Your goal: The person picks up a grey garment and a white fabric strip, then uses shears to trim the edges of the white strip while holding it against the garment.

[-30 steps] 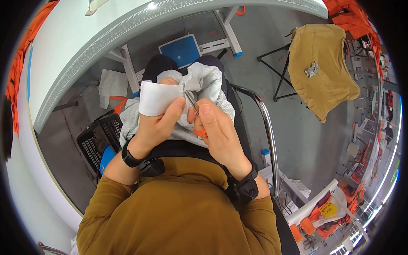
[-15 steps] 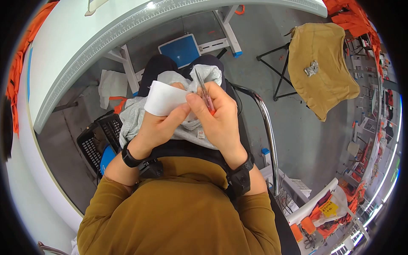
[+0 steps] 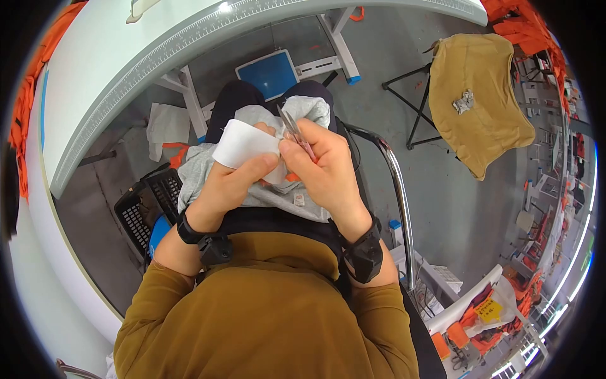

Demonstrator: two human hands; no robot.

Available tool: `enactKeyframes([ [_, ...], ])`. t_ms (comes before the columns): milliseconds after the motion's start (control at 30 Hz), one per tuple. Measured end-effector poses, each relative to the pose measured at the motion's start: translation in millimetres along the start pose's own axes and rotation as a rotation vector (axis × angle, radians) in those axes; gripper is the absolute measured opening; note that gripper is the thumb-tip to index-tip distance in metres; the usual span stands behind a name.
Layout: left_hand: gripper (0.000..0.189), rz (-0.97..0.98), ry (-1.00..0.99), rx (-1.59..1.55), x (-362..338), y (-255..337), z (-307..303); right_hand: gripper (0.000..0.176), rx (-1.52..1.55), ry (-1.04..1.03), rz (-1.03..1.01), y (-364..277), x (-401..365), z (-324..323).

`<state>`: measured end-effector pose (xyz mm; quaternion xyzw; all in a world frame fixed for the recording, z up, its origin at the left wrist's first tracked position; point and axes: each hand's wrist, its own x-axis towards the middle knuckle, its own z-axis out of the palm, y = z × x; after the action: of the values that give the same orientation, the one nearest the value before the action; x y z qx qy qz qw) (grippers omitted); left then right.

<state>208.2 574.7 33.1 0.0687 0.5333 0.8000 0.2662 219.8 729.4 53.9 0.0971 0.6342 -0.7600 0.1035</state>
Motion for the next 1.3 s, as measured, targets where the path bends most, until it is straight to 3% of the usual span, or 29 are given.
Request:
enactKeyframes([
  [33, 0.02, -0.003, -0.003, -0.001, -1.6, 0.3, 3.0, 0.02, 0.001, 0.004, 0.001, 1.4, -0.3, -1.0],
  [100, 0.015, 0.005, 0.169, 0.006, -5.1, 3.9, 10.3, 0.019, -0.511, 0.075, -0.452, 8.1, 4.5, -4.7],
  [133, 0.015, 0.007, 0.17, 0.01, -5.6, 6.8, 3.5, 0.019, -0.508, 0.074, -0.455, 15.2, 13.1, -14.4],
  [200, 0.014, 0.244, -0.107, -0.17, -8.1, 12.8, -14.9, 0.016, -0.791, 0.435, -0.618, 24.3, 28.4, -36.4],
  [267, 0.014, 0.198, -0.049, -0.15, -7.7, 6.9, -12.9, 0.016, -0.8, 0.454, -0.602, 21.3, 25.0, -41.8],
  [333, 0.016, 0.109, 0.213, -0.396, -1.0, 4.0, -12.5, 0.017, -0.657, 0.403, -0.506, 18.4, 23.9, -41.5],
  [367, 0.021, 0.101, 0.301, -0.388, 3.5, 1.8, -10.6, 0.015, -0.393, 0.278, -0.361, 16.7, 18.8, -37.6],
  [400, 0.021, 0.099, 0.303, -0.391, 7.7, -0.9, -7.7, 0.015, -0.395, 0.277, -0.358, 12.8, 13.2, -31.5],
  [467, 0.017, 0.045, 0.338, -0.182, 15.0, -5.8, -4.3, 0.013, 0.116, 0.144, -0.129, 4.5, 7.5, -21.5],
  [500, 0.022, 0.019, 0.201, -0.032, 15.5, -5.4, -5.2, 0.013, 0.19, 0.097, -0.097, 4.1, 7.8, -22.2],
  [600, 0.016, 0.198, 0.019, 0.562, 11.5, -2.7, 7.6, 0.014, 0.395, -0.002, -0.02, -1.0, 8.6, -20.9],
  [733, 0.011, 0.394, 0.175, 0.453, 15.8, -21.0, 12.9, 0.014, 0.449, -0.143, -0.026, 1.3, 10.8, -24.1],
  [800, 0.01, 0.062, 0.199, 0.247, 12.0, -15.9, 10.0, 0.023, 0.397, 0.116, -0.075, -2.5, 12.6, -18.0],
  [833, 0.01, 0.065, 0.202, 0.247, 13.0, -15.6, 9.5, 0.034, 0.298, 0.088, -0.125, -0.6, 8.9, -20.1],
  [933, 0.01, 0.151, 0.223, 0.296, 14.3, -18.8, 8.7, 0.039, 0.237, -0.033, 0.008, -0.8, -13.0, -23.1],
  [1000, 0.006, 0.328, 0.266, 0.366, 15.9, -22.8, 9.1, 0.041, 0.16, -0.06, 0.018, -4.0, -25.7, -15.1],
  [1067, 0.005, 0.318, 0.259, 0.376, 15.4, -19.1, 10.5, 0.044, 0.03, -0.167, 0.138, -3.4, -32.8, -12.4],
  [1233, 0.006, 0.282, 0.214, 0.407, 12.2, -8.3, 14.4, 0.045, 0.025, -0.168, 0.175, 1.9, -35.0, -9.8],
  [1300, 0.007, 0.356, 0.228, 0.451, 13.0, -6.9, 16.1, 0.045, 0.031, -0.156, 0.181, 2.2, -34.1, -9.6],
])
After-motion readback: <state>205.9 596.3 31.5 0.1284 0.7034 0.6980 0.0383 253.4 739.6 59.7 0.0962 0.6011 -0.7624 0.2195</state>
